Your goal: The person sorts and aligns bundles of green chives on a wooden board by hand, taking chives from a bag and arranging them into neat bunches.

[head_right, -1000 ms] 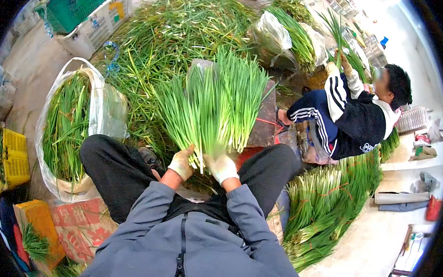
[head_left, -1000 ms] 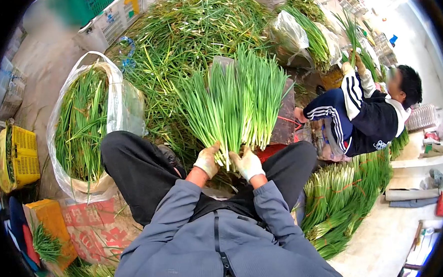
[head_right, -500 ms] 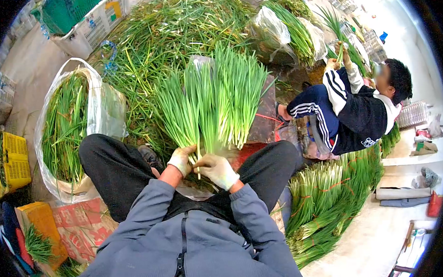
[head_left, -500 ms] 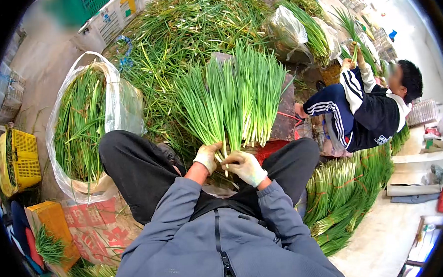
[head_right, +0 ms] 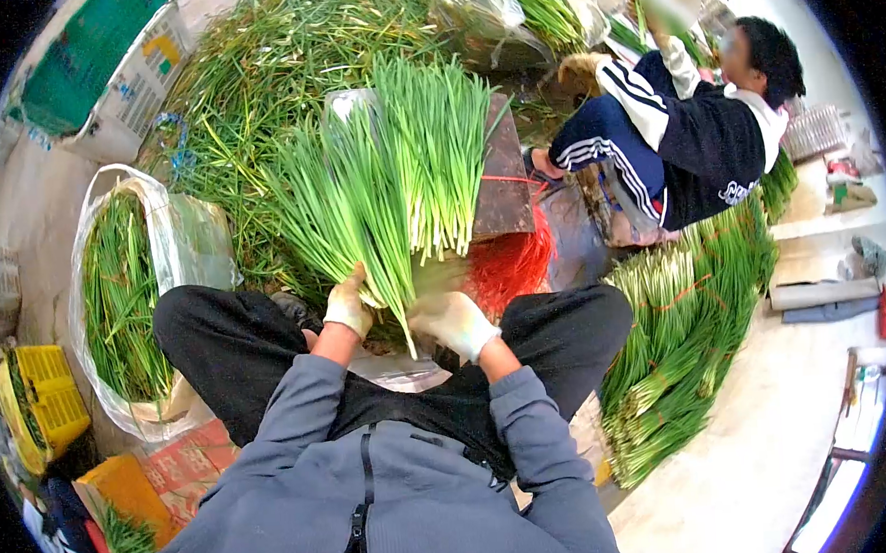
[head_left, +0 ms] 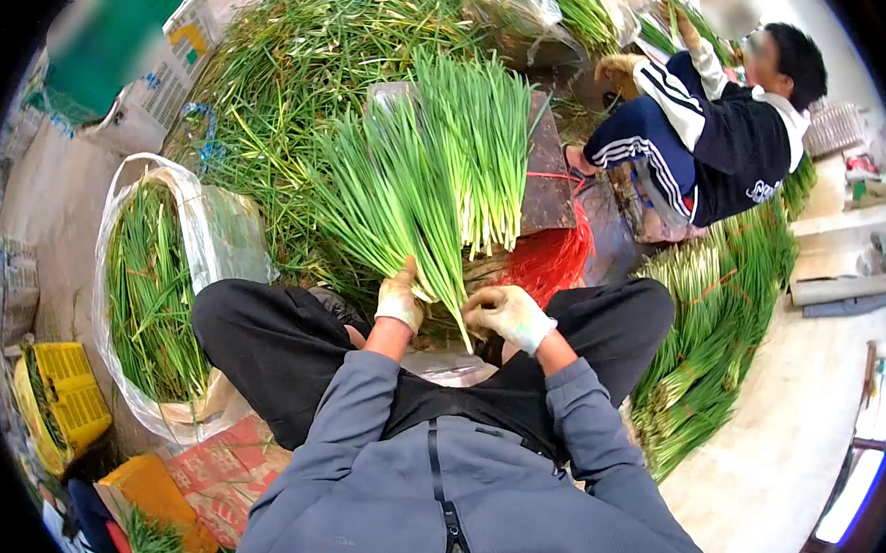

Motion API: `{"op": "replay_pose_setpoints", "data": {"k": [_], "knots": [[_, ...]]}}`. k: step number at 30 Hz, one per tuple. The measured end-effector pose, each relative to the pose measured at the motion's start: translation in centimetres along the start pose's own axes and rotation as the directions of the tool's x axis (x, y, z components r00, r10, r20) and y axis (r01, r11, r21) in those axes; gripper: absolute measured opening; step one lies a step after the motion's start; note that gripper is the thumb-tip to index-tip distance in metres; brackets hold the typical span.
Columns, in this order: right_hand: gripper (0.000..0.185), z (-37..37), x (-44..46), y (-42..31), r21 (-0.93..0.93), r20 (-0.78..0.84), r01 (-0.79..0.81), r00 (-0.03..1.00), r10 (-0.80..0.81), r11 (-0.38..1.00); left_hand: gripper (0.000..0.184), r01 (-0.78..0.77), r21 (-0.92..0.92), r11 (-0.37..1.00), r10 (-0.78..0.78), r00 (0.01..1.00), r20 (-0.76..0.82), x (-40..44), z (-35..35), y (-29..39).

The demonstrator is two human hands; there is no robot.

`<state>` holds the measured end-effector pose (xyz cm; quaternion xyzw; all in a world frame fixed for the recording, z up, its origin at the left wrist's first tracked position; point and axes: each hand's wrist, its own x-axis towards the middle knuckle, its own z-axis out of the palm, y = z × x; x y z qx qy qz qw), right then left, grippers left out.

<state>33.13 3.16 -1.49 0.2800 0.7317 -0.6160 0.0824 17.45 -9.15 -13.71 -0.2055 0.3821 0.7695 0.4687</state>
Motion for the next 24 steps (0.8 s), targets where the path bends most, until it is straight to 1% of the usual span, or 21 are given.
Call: {"op": "replay_pose_setpoints", "data": {"k": [1,3,4,5,6,7,8,9,10,11,12,13,14,15,16,17,18,20,22,23,24], "knots": [[0.015,0.5,0.3,0.0,-0.151,-0.066,0.152,0.984,-0.163,0.977,0.032,0.0,-0.018,1.0,-0.001,1.0,-0.022,-0.4,0.4,0.2],[0.018,2.0,1.1,-0.4,-0.316,-0.265,0.147,0.935,-0.236,0.937,0.038,0.003,0.002,1.0,-0.003,0.998,-0.061,-0.8,0.4,0.3],[0.019,3.0,1.5,-0.8,-0.326,-0.398,0.119,0.883,-0.25,0.938,0.038,0.015,0.031,0.999,-0.013,0.998,-0.055,-1.1,0.4,0.3],[0.02,3.6,2.3,-0.6,-0.256,-0.425,0.1,0.881,-0.205,0.961,0.042,0.012,0.047,0.999,-0.01,0.999,-0.046,-1.6,0.5,0.4],[0.02,4.4,3.2,-0.2,-0.222,-0.453,0.116,0.867,-0.208,0.968,0.046,0.006,0.061,0.998,-0.004,0.999,-0.035,-1.8,0.8,0.5],[0.02,4.7,3.6,-0.3,-0.232,-0.428,0.126,0.877,-0.218,0.964,0.046,0.013,0.083,0.996,-0.011,1.0,-0.027,-2.0,1.0,0.6],[0.019,5.0,3.8,-0.4,-0.244,-0.399,0.139,0.887,-0.23,0.96,0.039,0.015,0.12,0.993,-0.01,0.999,-0.035,-2.1,1.2,0.7],[0.019,5.0,3.4,-0.3,-0.155,-0.378,0.122,0.91,-0.173,0.98,0.031,0.013,0.156,0.988,-0.006,0.999,-0.043,-2.0,1.4,1.1],[0.019,4.1,1.8,-2.4,0.031,-0.31,0.085,0.948,-0.071,0.996,0.023,0.014,0.187,0.982,-0.004,0.998,-0.055,-2.1,1.5,1.3],[0.02,3.2,-0.1,-4.7,0.236,-0.279,0.061,0.96,0.008,0.97,0.016,0.017,0.214,0.977,-0.003,0.998,-0.066,-2.1,1.5,1.5],[0.02,2.2,-1.6,-5.8,0.425,-0.233,0.031,0.969,0.077,0.905,0.016,0.021,0.217,0.976,-0.008,0.998,-0.061,-1.7,1.3,1.6],[0.019,1.6,-2.0,-3.7,0.37,-0.241,0.149,0.969,-0.061,0.917,0.015,0.005,0.285,0.959,0.025,0.994,-0.102,-1.1,0.8,1.6],[0.024,0.7,-2.5,-3.0,0.16,-0.108,0.05,0.994,-0.033,0.986,0.014,-0.007,0.351,0.937,0.06,0.988,-0.141,-1.1,1.0,1.7],[0.029,-0.3,-2.9,-2.4,-0.079,0.026,0.007,1.0,-0.004,0.997,0.012,-0.012,0.343,0.939,0.073,0.984,-0.164,-1.2,1.2,1.6],[0.034,-1.0,-3.0,-2.7,-0.416,0.096,-0.091,0.985,0.143,0.905,0.012,-0.005,0.346,0.938,0.064,0.985,-0.159,-1.2,1.2,1.6],[0.053,-0.9,-2.7,-2.8,-0.617,-0.02,-0.305,0.928,0.373,0.726,0.012,0.013,0.37,0.929,0.051,0.985,-0.163,-1.3,1.2,1.7],[0.065,-0.3,-1.2,-0.6,-0.617,-0.248,-0.444,0.893,0.375,0.65,0.012,0.027,0.393,0.919,0.042,0.985,-0.166,-1.3,1.2,1.8],[0.073,0.4,1.4,-1.3,-0.425,-0.304,-0.295,0.937,0.172,0.856,0.014,0.023,0.4,0.916,0.056,0.981,-0.186,-1.4,1.2,1.8],[0.072,3.4,5.5,2.6,-0.26,-0.445,-0.225,0.891,0.09,0.939,0.017,-0.005,0.399,0.917,0.069,0.987,-0.146,-0.6,0.2,1.4],[0.072,4.1,7.0,2.8,-0.243,-0.383,-0.349,0.892,0.241,0.905,0.02,-0.097,0.384,0.918,0.148,0.983,-0.107,-1.2,0.7,1.4],[0.061,4.8,7.5,2.8,-0.217,-0.351,-0.157,0.934,0.074,0.963,0.028,-0.091,0.36,0.928,0.149,0.979,-0.137,-0.4,0.2,0.9]]}}
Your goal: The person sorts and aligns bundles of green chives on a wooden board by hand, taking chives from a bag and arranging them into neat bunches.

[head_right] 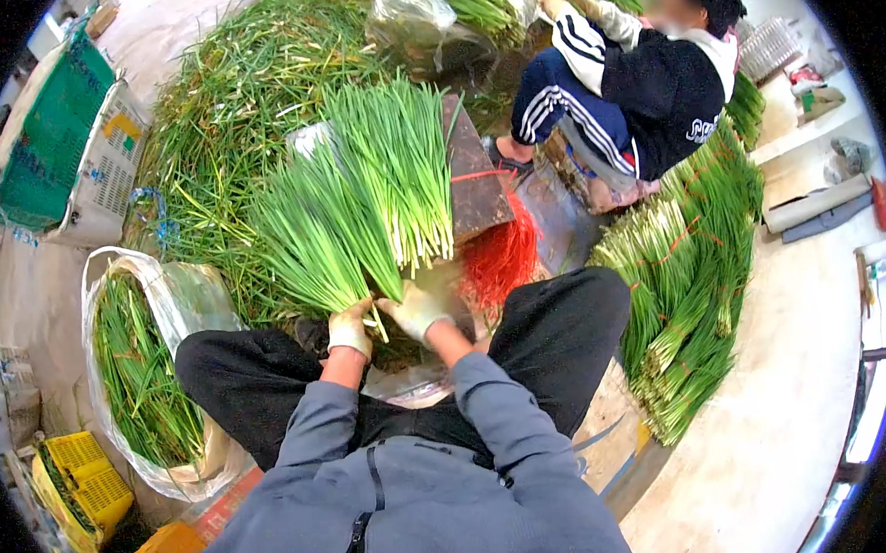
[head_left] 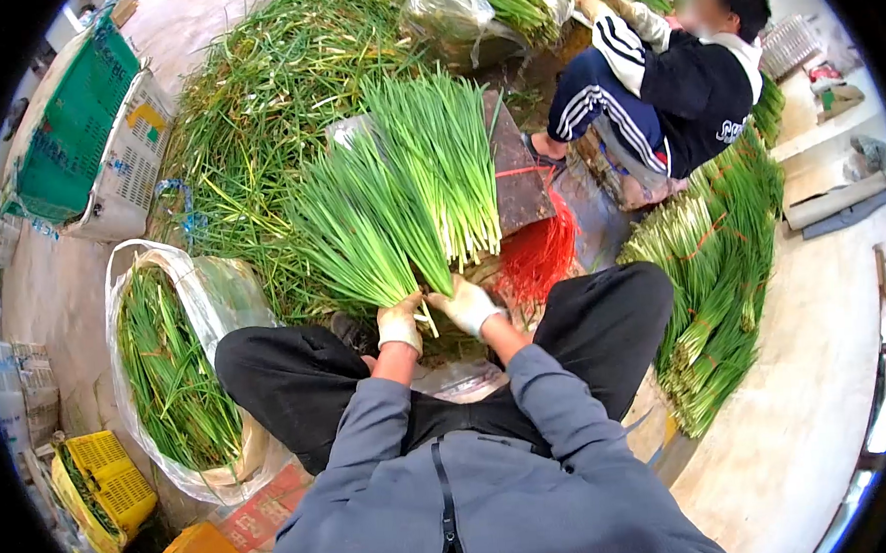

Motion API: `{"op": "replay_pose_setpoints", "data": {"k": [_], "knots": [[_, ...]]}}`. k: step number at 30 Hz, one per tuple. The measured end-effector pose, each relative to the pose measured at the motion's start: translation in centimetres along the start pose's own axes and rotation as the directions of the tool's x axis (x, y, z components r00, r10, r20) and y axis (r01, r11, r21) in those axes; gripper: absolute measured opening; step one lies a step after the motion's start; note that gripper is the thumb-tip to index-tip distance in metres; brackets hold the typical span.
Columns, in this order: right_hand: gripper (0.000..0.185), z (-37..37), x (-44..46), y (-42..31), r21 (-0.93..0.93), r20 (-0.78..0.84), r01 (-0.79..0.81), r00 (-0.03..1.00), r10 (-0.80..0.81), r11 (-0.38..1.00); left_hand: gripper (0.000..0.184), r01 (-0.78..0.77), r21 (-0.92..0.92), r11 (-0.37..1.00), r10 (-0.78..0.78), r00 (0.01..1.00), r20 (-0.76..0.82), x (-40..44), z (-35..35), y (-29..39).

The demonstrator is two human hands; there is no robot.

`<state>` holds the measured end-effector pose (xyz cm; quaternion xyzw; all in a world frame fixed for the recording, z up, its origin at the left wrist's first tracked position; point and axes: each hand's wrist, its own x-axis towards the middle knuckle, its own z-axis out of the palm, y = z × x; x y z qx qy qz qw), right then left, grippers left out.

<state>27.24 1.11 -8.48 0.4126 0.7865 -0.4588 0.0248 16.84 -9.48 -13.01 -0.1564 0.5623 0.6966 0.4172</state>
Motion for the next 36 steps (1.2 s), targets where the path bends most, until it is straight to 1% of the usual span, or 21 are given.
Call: {"op": "replay_pose_setpoints", "data": {"k": [2,4,6,8,10,12,14,16,17,18,19,20,22,23,25,26,28,30,32,34,36], "knots": [[0.045,2.6,0.8,0.8,0.03,-0.086,0.077,0.993,-0.074,0.997,0.034,0.136,0.008,0.991,-0.135,0.991,-0.009,-0.5,0.1,0.7],[0.033,2.7,-0.6,-0.4,-0.189,0.02,0.18,0.984,-0.18,0.965,0.032,0.106,-0.021,0.994,-0.107,0.992,-0.06,-0.8,0.1,0.4],[0.031,4.9,0.8,2.9,-0.258,0.012,0.276,0.959,-0.283,0.926,0.031,0.166,-0.169,0.972,-0.148,0.982,0.114,-2.1,-0.1,1.2],[0.031,2.3,-1.2,-1.3,-0.184,0.042,0.111,0.994,-0.105,0.977,0.032,0.156,-0.096,0.983,-0.146,0.984,0.103,-3.1,0.3,2.0],[0.032,1.7,-1.2,-2.0,-0.238,0.086,0.131,0.99,-0.114,0.962,0.033,0.033,-0.153,0.988,0.001,0.976,0.217,-2.6,-0.4,0.9],[0.037,1.4,-1.2,-2.2,-0.167,0.093,0.19,0.98,-0.176,0.967,0.033,0.024,-0.155,0.988,0.012,0.974,0.227,-2.4,-1.0,0.9],[0.042,-0.1,-2.4,-3.5,-0.114,0.084,0.22,0.974,-0.211,0.969,0.034,-0.06,-0.163,0.985,0.106,0.953,0.284,-2.9,-1.0,1.3],[0.043,-1.0,-2.6,-4.3,0.152,0.157,0.18,0.967,-0.203,0.972,0.038,-0.132,-0.146,0.98,0.169,0.944,0.283,-3.3,-1.0,1.8],[0.038,-0.5,-1.9,-3.4,0.249,0.187,0.158,0.96,-0.207,0.956,0.039,-0.216,-0.017,0.976,0.21,0.926,0.314,-3.2,-1.1,2.0],[0.037,-0.6,-1.6,-2.8,0.476,0.351,-0.098,0.932,-0.087,0.874,0.041,-0.296,0.111,0.949,0.242,0.906,0.348,-3.1,-1.2,2.2],[0.038,-0.3,-1.4,-2.1,0.487,0.268,-0.011,0.953,-0.138,0.873,0.045,-0.377,0.196,0.905,0.279,0.875,0.395,-3.9,-1.0,3.0],[0.039,0.3,-1.0,-1.0,0.492,0.183,0.074,0.965,-0.186,0.868,0.044,-0.356,0.344,0.869,0.221,0.901,0.374,-4.8,-0.5,3.9],[0.043,0.8,-0.1,0.2,0.51,0.211,0.019,0.966,-0.147,0.86,0.042,-0.186,0.237,0.953,0.103,0.94,0.326,-6.5,0.6,5.2],[0.044,0.7,0.1,0.5,0.58,0.241,-0.078,0.967,-0.079,0.811,0.042,-0.192,0.232,0.954,0.111,0.94,0.323,-6.0,0.6,4.6],[0.043,2.0,1.6,2.3,0.651,0.279,-0.233,0.959,0.058,0.722,0.041,-0.072,0.183,0.98,-0.004,0.922,0.387,-3.8,0.4,2.6],[0.043,2.1,1.4,2.4,0.651,0.281,-0.227,0.958,0.047,0.724,0.043,-0.129,0.244,0.961,0.026,0.923,0.384,-3.3,0.6,1.9],[0.037,2.1,1.3,2.3,0.692,0.304,-0.268,0.95,0.066,0.67,0.043,-0.113,0.256,0.96,0.014,0.933,0.359,-2.0,0.4,0.6],[0.03,2.0,1.2,2.2,0.717,0.296,-0.236,0.955,0.02,0.656,0.049,-0.123,0.252,0.96,0.022,0.929,0.37,-0.9,-0.2,0.1],[0.031,1.5,0.7,1.2,0.775,0.355,-0.282,0.935,-0.019,0.566,0.059,-0.108,0.516,0.85,-0.08,0.941,0.329,-1.3,-0.2,1.0],[0.038,1.0,0.5,1.0,0.766,0.369,-0.268,0.928,-0.058,0.585,0.062,-0.061,0.475,0.878,-0.122,0.931,0.345,-1.4,-0.2,1.4],[0.044,1.3,0.8,1.4,0.728,0.333,-0.148,0.93,-0.158,0.669,0.061,0.03,0.443,0.896,-0.22,0.896,0.385,-1.6,-0.3,1.8]]}}
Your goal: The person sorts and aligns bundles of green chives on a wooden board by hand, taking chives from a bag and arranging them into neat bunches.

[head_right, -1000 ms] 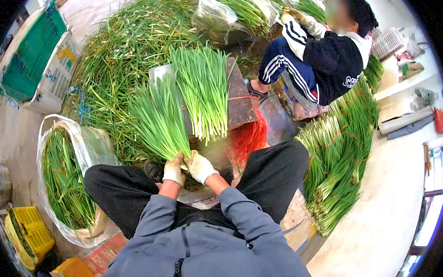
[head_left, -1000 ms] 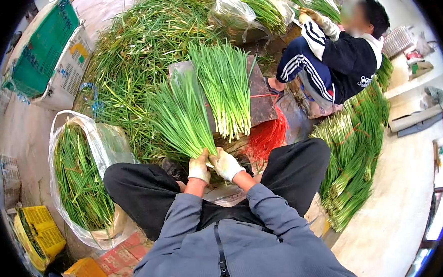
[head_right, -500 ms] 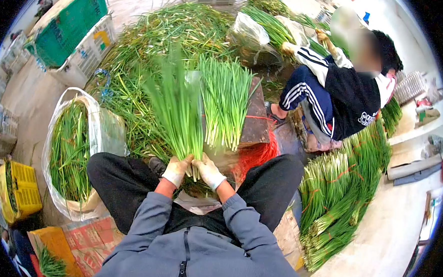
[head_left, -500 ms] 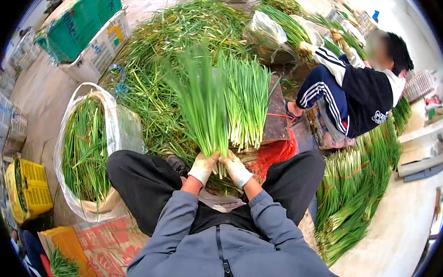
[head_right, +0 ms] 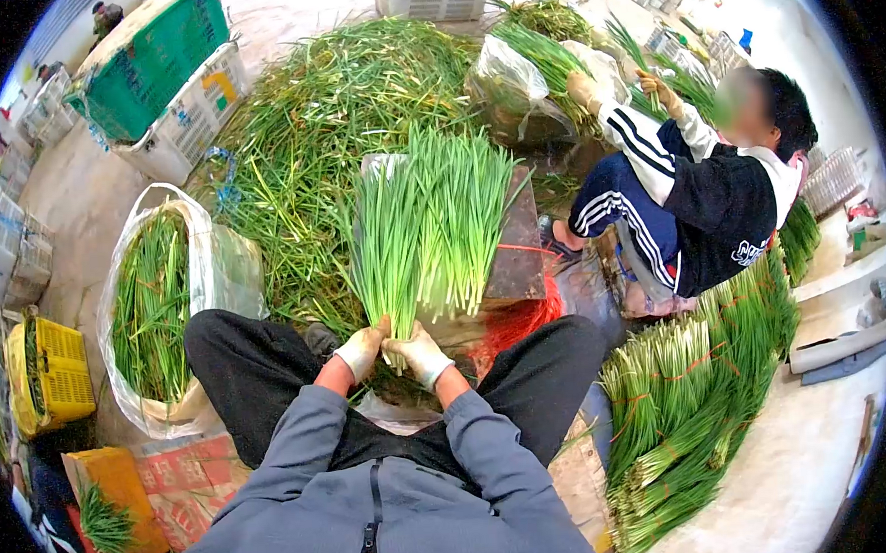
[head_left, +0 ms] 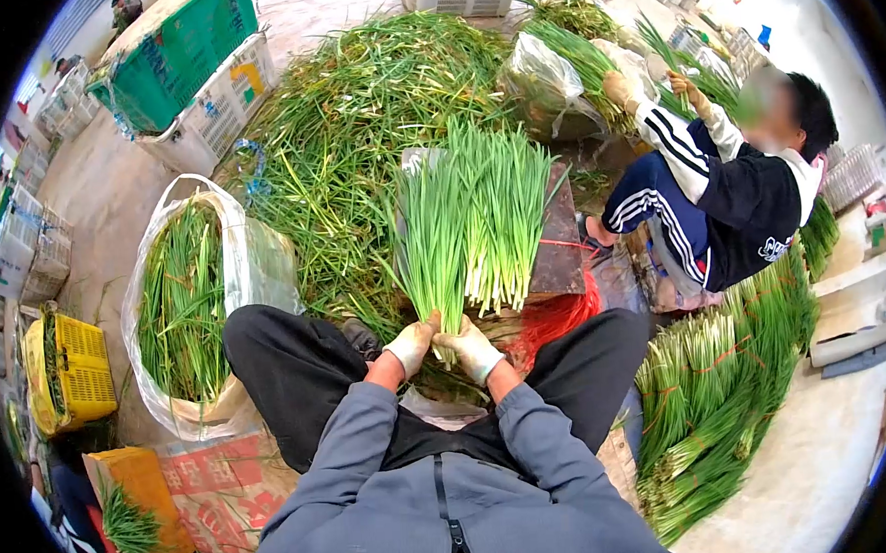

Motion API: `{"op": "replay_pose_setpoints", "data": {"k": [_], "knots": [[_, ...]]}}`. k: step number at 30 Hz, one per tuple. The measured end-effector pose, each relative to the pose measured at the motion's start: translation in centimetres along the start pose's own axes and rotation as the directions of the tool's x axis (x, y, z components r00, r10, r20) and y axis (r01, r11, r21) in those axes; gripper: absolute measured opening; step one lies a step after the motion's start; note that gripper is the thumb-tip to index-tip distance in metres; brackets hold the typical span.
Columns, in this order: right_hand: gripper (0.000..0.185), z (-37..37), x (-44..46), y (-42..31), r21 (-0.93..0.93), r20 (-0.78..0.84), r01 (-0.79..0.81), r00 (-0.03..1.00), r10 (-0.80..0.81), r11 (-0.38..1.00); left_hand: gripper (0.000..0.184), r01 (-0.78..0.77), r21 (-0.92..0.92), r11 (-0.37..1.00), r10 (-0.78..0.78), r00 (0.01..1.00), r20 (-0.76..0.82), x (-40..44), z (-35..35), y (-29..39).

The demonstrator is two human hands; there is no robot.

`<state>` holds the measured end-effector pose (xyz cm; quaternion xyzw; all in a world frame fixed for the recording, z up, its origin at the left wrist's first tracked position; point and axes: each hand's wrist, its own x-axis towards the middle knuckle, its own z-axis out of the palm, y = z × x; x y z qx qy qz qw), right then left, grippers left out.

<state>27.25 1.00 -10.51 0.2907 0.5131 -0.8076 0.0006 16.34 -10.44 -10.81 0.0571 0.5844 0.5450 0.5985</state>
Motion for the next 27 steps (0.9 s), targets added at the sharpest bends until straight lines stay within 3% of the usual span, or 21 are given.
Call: {"op": "replay_pose_setpoints", "data": {"k": [2,4,5,7,8,9,10,11,12,14,15,16,18,19,21,25,27], "knots": [[0.044,0.1,-0.1,-0.7,-0.033,-0.006,0.007,1.0,-0.007,0.999,0.061,-0.016,0.087,0.996,0.013,0.999,0.031,-1.0,0.2,0.9],[0.056,-0.2,-0.3,-1.5,-0.277,-0.005,-0.054,0.998,0.055,0.959,0.068,-0.037,0.165,0.986,0.035,0.999,0.016,-1.0,0.3,0.9],[0.056,-0.3,0.0,-1.7,-0.277,-0.005,-0.054,0.999,0.054,0.959,0.067,-0.035,0.212,0.977,0.021,0.997,0.07,-0.7,0.1,1.0],[0.06,-0.3,0.5,-2.1,-0.373,-0.026,-0.259,0.963,0.269,0.891,0.062,0.0,0.17,0.986,-0.012,0.998,0.069,-0.7,0.1,1.1],[0.06,-0.1,0.4,-2.1,-0.374,-0.027,-0.258,0.963,0.268,0.891,0.058,0.037,0.127,0.991,-0.046,0.997,0.068,-0.7,0.2,1.3],[0.062,0.4,0.0,-1.7,-0.498,-0.096,-0.077,0.995,0.033,0.864,0.058,0.035,0.128,0.991,-0.044,0.997,0.069,-0.8,0.4,1.5],[0.064,1.0,-0.4,-1.3,-0.622,-0.13,0.086,0.969,-0.212,0.778,0.056,-0.086,-0.08,0.993,0.088,0.996,0.01,-0.7,0.5,1.4],[0.065,1.0,0.0,0.1,-0.657,-0.109,0.131,0.958,-0.266,0.742,0.056,-0.214,-0.275,0.937,0.201,0.977,-0.073,-0.6,0.6,1.5],[0.076,1.1,0.6,1.4,-0.686,-0.02,0.222,0.946,-0.323,0.693,0.055,-0.22,-0.403,0.889,0.209,0.975,-0.071,-0.4,0.1,1.8],[0.087,4.4,-3.1,-3.3,-0.877,-0.145,-0.07,0.982,-0.123,0.476,0.052,-0.243,-0.454,0.857,0.244,0.968,-0.058,-1.5,-0.7,3.1],[0.091,5.4,-4.2,-3.9,-0.912,-0.128,-0.071,0.985,-0.116,0.405,0.049,-0.228,-0.458,0.859,0.232,0.972,-0.048,-2.0,-1.2,3.1],[0.075,6.2,-4.8,-4.2,-0.948,-0.086,-0.039,0.987,-0.137,0.316,0.046,-0.213,-0.524,0.825,0.193,0.977,-0.092,-2.0,-1.4,3.0],[0.065,6.6,-4.8,-2.9,-0.986,-0.049,-0.019,0.982,-0.181,0.163,0.054,-0.29,-0.503,0.814,0.248,0.957,-0.15,-2.1,-1.6,2.6],[0.065,7.2,-5.2,-2.9,-0.986,-0.044,-0.013,0.982,-0.185,0.165,0.054,-0.295,-0.498,0.815,0.252,0.955,-0.154,-2.5,-1.5,3.0],[0.059,8.1,-6.2,-3.1,-0.999,0.024,0.011,0.964,-0.263,-0.05,0.045,-0.355,-0.517,0.779,0.302,0.935,-0.187,-3.3,-1.1,3.9],[0.063,8.5,-6.8,-2.0,-0.976,0.127,0.047,0.916,-0.38,-0.212,0.033,-0.389,-0.51,0.767,0.302,0.921,-0.247,-3.7,-1.2,3.6],[0.068,8.2,-7.8,-1.6,-0.978,0.159,0.098,0.923,-0.351,-0.184,0.034,-0.399,-0.506,0.764,0.333,0.917,-0.221,-4.0,-1.7,3.5]]}}
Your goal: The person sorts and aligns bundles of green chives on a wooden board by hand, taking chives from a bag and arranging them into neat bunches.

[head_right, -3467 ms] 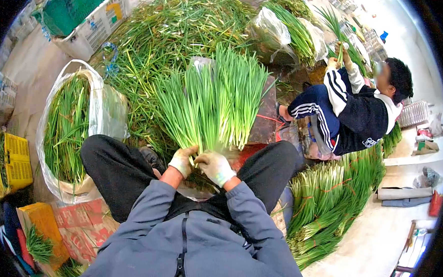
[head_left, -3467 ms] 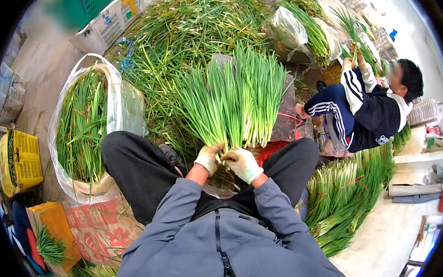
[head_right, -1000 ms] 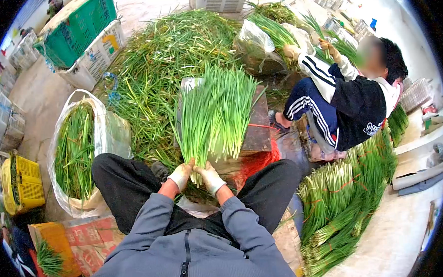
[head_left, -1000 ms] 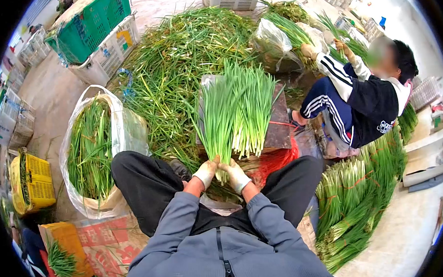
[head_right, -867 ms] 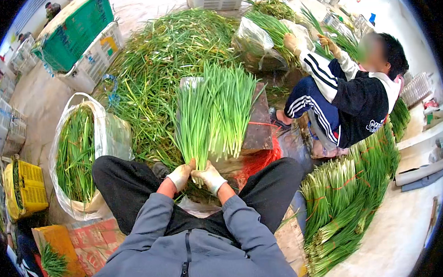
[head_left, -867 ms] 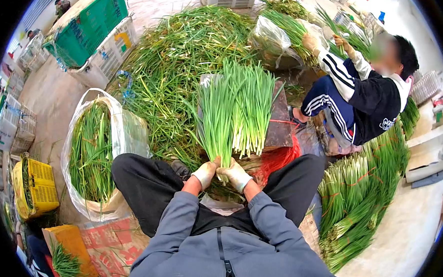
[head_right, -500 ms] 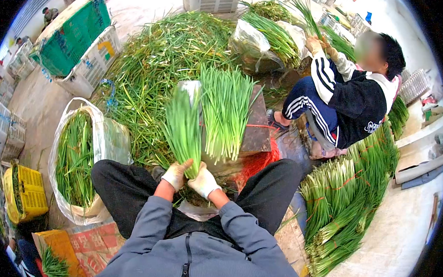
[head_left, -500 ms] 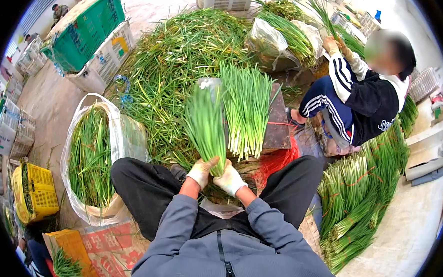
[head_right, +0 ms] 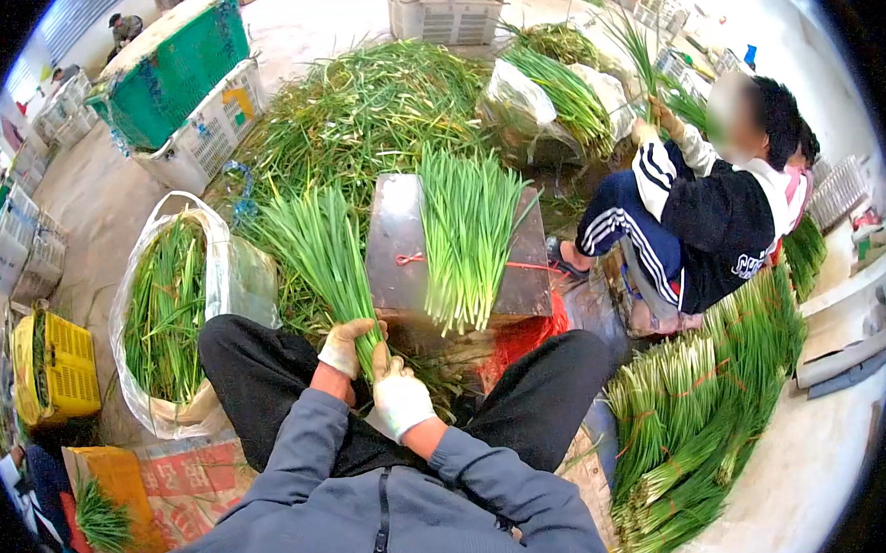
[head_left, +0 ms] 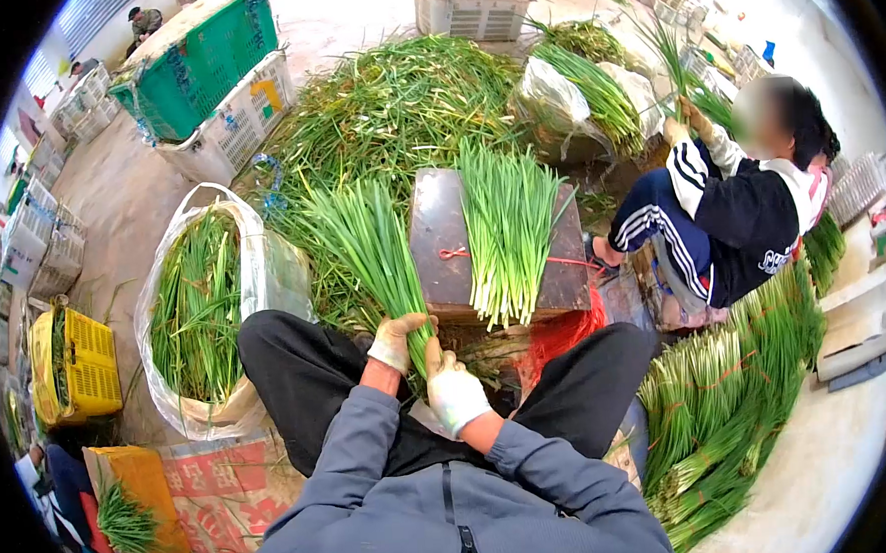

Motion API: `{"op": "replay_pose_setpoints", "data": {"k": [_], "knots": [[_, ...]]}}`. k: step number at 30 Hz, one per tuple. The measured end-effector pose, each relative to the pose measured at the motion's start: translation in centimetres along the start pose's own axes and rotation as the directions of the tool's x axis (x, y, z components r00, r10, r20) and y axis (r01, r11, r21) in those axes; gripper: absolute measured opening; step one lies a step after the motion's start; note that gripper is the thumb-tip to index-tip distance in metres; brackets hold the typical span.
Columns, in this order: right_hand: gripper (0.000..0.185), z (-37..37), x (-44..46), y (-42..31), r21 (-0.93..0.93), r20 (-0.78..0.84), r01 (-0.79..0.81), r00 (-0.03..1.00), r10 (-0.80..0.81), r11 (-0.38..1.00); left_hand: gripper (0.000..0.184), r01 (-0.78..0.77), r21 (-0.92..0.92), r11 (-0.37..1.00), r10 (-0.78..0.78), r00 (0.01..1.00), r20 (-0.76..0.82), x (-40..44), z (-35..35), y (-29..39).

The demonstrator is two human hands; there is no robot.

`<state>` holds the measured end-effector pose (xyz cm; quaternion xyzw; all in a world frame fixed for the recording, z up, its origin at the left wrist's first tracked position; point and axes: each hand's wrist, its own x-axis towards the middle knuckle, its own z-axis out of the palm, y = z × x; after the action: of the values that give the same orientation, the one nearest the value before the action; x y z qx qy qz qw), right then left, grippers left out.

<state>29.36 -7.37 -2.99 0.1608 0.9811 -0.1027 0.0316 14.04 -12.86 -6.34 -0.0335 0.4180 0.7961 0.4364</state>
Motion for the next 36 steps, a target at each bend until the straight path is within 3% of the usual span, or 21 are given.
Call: {"op": "replay_pose_setpoints", "data": {"k": [1,2,3,5,7,10,13,15,16,17,19,22,23,24,26,29,30,31,33,35,36], "knots": [[0.073,-0.4,-0.2,0.3,0.048,0.03,0.029,0.999,-0.03,0.998,0.036,-0.002,0.004,1.0,0.002,0.999,0.038,0.0,-0.3,0.2],[0.09,-3.1,-0.7,0.5,0.269,0.157,0.011,0.986,-0.055,0.963,0.038,-0.059,0.079,0.995,0.053,0.995,0.082,-0.4,0.2,0.7],[0.102,-5.1,-1.1,1.1,0.347,0.227,0.007,0.97,-0.091,0.938,0.04,-0.089,0.098,0.991,0.077,0.99,0.119,-0.5,0.2,0.7],[0.092,-7.0,-0.3,2.7,0.416,0.249,0.015,0.96,-0.13,0.909,0.041,-0.052,0.115,0.992,0.033,0.988,0.154,-0.7,0.2,0.8],[0.052,-7.9,0.9,4.5,0.513,0.102,-0.029,0.994,-0.027,0.858,0.041,-0.094,0.142,0.985,0.064,0.978,0.196,-0.7,0.5,0.7],[0.029,-11.8,3.1,6.0,0.68,-0.151,0.047,0.986,0.077,0.731,0.044,-0.229,0.335,0.914,0.136,0.951,0.278,-0.3,0.2,-0.1],[0.025,-14.7,6.6,7.7,0.61,-0.342,0.128,0.933,0.114,0.782,0.049,-0.162,0.309,0.937,0.05,0.938,0.343,-0.9,1.3,0.1],[0.024,-18.6,8.5,7.0,0.709,-0.334,0.131,0.928,0.166,0.692,0.049,-0.196,0.349,0.917,0.048,0.92,0.39,-0.8,1.7,-0.1],[0.016,-18.8,10.4,7.5,0.613,-0.531,0.294,0.84,0.107,0.733,0.049,-0.223,0.388,0.894,0.044,0.907,0.419,-0.8,1.8,-0.1],[0.016,-19.7,11.7,7.8,0.499,-0.625,0.358,0.779,0.041,0.789,0.049,-0.23,0.385,0.894,0.048,0.902,0.429,-0.7,2.0,0.0],[0.018,-20.9,14.6,8.2,0.696,-0.516,0.308,0.843,0.153,0.648,0.048,-0.272,0.485,0.831,0.018,0.885,0.465,-0.9,2.2,0.0],[0.023,-22.6,17.6,8.8,0.827,-0.39,0.209,0.882,0.265,0.522,0.044,-0.252,0.51,0.823,-0.042,0.867,0.496,0.0,1.6,-0.8],[0.023,-22.1,18.9,9.8,0.824,-0.392,0.208,0.881,0.266,0.527,0.042,-0.261,0.54,0.8,-0.056,0.865,0.499,0.0,1.6,-0.9],[0.025,-21.6,20.1,10.8,0.763,-0.392,0.166,0.887,0.243,0.624,0.04,-0.273,0.531,0.802,-0.047,0.857,0.513,0.0,1.5,-1.0],[0.03,-23.9,18.7,9.6,0.863,-0.108,-0.044,0.957,0.269,0.504,0.04,-0.254,0.518,0.816,-0.051,0.863,0.503,-0.5,1.8,-0.7],[0.031,-24.9,17.1,9.4,0.897,-0.035,-0.093,0.96,0.279,0.431,0.041,-0.252,0.53,0.81,-0.051,0.87,0.491,-0.6,1.7,-0.4],[0.028,-24.9,16.3,9.3,0.925,-0.069,-0.038,0.962,0.266,0.378,0.043,-0.273,0.551,0.789,-0.042,0.87,0.491,-0.5,1.6,-0.5],[0.028,-24.7,15.7,9.3,0.924,-0.064,-0.043,0.963,0.263,0.381,0.043,-0.27,0.547,0.793,-0.039,0.872,0.488,-0.5,1.7,-0.4],[0.022,-24.2,14.4,9.3,0.896,-0.213,0.09,0.946,0.243,0.434,0.045,-0.271,0.585,0.764,-0.059,0.874,0.482,-0.4,1.7,-0.1],[0.018,-24.3,11.4,7.7,0.92,-0.187,0.071,0.945,0.27,0.386,0.046,-0.261,0.584,0.768,-0.05,0.886,0.461,0.0,1.5,0.0],[0.018,-24.6,9.7,6.6,0.972,-0.146,0.105,0.971,0.188,0.211,0.046,-0.252,0.588,0.768,-0.044,0.896,0.442,0.2,1.3,-0.3]]}}
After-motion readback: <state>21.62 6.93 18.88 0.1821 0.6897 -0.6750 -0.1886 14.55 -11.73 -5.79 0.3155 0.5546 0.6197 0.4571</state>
